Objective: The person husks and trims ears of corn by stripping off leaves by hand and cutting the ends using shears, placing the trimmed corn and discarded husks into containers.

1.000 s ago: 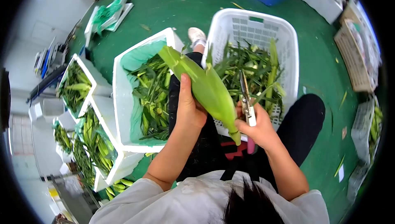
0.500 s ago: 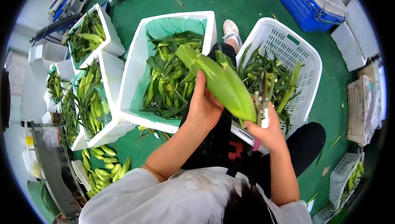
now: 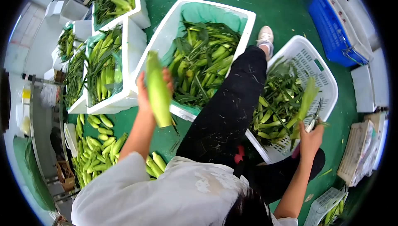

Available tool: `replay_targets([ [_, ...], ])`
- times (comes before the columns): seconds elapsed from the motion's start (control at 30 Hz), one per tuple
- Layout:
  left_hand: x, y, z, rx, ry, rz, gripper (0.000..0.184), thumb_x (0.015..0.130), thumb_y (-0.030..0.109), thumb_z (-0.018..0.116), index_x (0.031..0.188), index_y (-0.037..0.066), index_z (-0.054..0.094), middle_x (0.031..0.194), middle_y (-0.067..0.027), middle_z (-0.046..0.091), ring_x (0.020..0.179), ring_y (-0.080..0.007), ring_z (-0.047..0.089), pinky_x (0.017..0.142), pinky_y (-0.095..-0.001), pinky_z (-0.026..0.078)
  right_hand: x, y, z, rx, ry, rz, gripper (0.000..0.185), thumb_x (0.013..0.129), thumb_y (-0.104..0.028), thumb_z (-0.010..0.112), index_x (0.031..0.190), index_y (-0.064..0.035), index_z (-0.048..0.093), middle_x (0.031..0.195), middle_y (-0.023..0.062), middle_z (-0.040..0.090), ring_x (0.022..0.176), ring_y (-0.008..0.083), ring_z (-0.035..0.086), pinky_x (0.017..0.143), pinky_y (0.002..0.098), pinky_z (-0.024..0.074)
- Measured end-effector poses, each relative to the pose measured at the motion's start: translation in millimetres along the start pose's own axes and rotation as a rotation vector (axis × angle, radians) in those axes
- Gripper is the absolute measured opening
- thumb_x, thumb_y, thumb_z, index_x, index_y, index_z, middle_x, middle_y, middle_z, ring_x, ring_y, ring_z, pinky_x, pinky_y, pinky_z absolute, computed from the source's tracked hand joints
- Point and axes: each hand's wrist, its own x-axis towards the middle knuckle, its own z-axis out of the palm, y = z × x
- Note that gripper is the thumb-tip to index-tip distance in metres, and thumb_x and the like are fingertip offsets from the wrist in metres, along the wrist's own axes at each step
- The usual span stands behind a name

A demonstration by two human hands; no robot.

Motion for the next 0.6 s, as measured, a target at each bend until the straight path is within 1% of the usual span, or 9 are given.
replay_targets([
  [0.03,-29,31,-22,0.097,0.165,0.052,0.065,0.09,0.051,0.055,0.13,0.001,0.047,0.105,-0.0099,0.059,0.09,-0.021,0.061,0.074,-0.0349,0.055,-1,6,6,0.138,-0.001,-0.012,0.043,0.083,-0.024,0.075,0.108,0.0029,0.055,0.098,0.0135,0.063,0.092,0.0274,0.062,0.082,0.0427,0.0484],
  [0.07,-62,75,-77,0.107,-0.025,-0.029,0.061,0.092,0.047,0.055,0.122,-0.006,0.053,0.104,-0.014,0.061,0.087,-0.0233,0.061,0.076,-0.0364,0.053,-1,17,15,0.276,-0.008,-0.026,0.04,0.084,-0.023,0.074,0.109,0.0024,0.055,0.1,0.0138,0.063,0.093,0.0272,0.062,0.082,0.042,0.0487],
  [0.1,-102,102,-107,0.146,0.134,0.174,0.058,0.093,0.045,0.054,0.121,-0.006,0.054,0.104,-0.014,0.061,0.088,-0.0233,0.061,0.076,-0.0348,0.052,-1,21,23,0.411,-0.026,-0.032,0.038,0.086,-0.022,0.072,0.11,0.0019,0.055,0.102,0.0141,0.062,0.095,0.0271,0.062,0.083,0.0413,0.0491],
  [0.17,-208,165,-185,0.266,0.406,0.426,0.051,0.094,0.043,0.055,0.121,0.0,0.056,0.11,-0.0153,0.062,0.092,-0.0255,0.061,0.078,-0.0369,0.053,-33,-29,20,1.327,-0.417,0.48,0.036,0.088,-0.025,0.067,0.112,-0.0006,0.056,0.099,0.0137,0.062,0.095,0.0258,0.062,0.084,0.0413,0.0501],
  [0.2,-270,183,-211,0.308,0.581,0.619,0.054,0.092,0.042,0.058,0.126,0.0,0.056,0.113,-0.0128,0.063,0.1,-0.0263,0.062,0.088,-0.0366,0.053,-42,-50,6,1.565,-0.909,0.379,0.043,0.09,-0.033,0.061,0.117,-0.0005,0.054,0.097,0.0137,0.061,0.096,0.0242,0.061,0.087,0.043,0.0505],
  [0.3,-471,224,-294,0.239,1.145,0.887,0.056,0.088,0.051,0.056,0.128,0.013,0.059,0.114,-0.0113,0.065,0.097,-0.0299,0.064,0.088,-0.0427,0.054,-86,-61,31,1.778,-1.329,0.905,0.07,0.089,-0.051,0.055,0.13,0.0046,0.047,0.114,0.018,0.06,0.105,0.0316,0.061,0.096,0.052,0.0486],
  [0.4,-548,214,-295,-0.043,1.474,1.511,0.05,0.092,0.046,0.051,0.117,0.004,0.061,0.103,-0.0116,0.068,0.093,-0.0287,0.066,0.082,-0.0426,0.057,-128,-70,23,1.711,-1.45,0.809,0.077,0.088,-0.052,0.055,0.144,-0.0015,0.037,0.137,0.0226,0.049,0.129,0.0343,0.047,0.11,0.0519,0.0365],
  [0.53,-386,234,-281,0.482,1.459,1.268,0.032,0.094,0.024,0.053,0.116,0.001,0.061,0.104,-0.0129,0.067,0.09,-0.0264,0.065,0.083,-0.0377,0.055,-153,-47,24,1.562,-1.637,0.535,0.108,0.078,-0.062,0.067,0.158,-0.0159,0.011,0.16,0.0181,0.018,0.149,0.0372,0.017,0.121,0.0501,0.0158],
  [0.6,-207,190,-224,0.999,1.139,0.969,0.025,0.095,0.013,0.054,0.115,0.0,0.061,0.104,-0.0136,0.067,0.088,-0.0252,0.065,0.083,-0.0352,0.054,-161,-29,28,1.39,-1.609,0.497,0.088,0.089,-0.052,0.062,0.157,-0.0237,0.013,0.159,0.0112,0.026,0.148,0.0326,0.022,0.12,0.0524,0.0176],
])
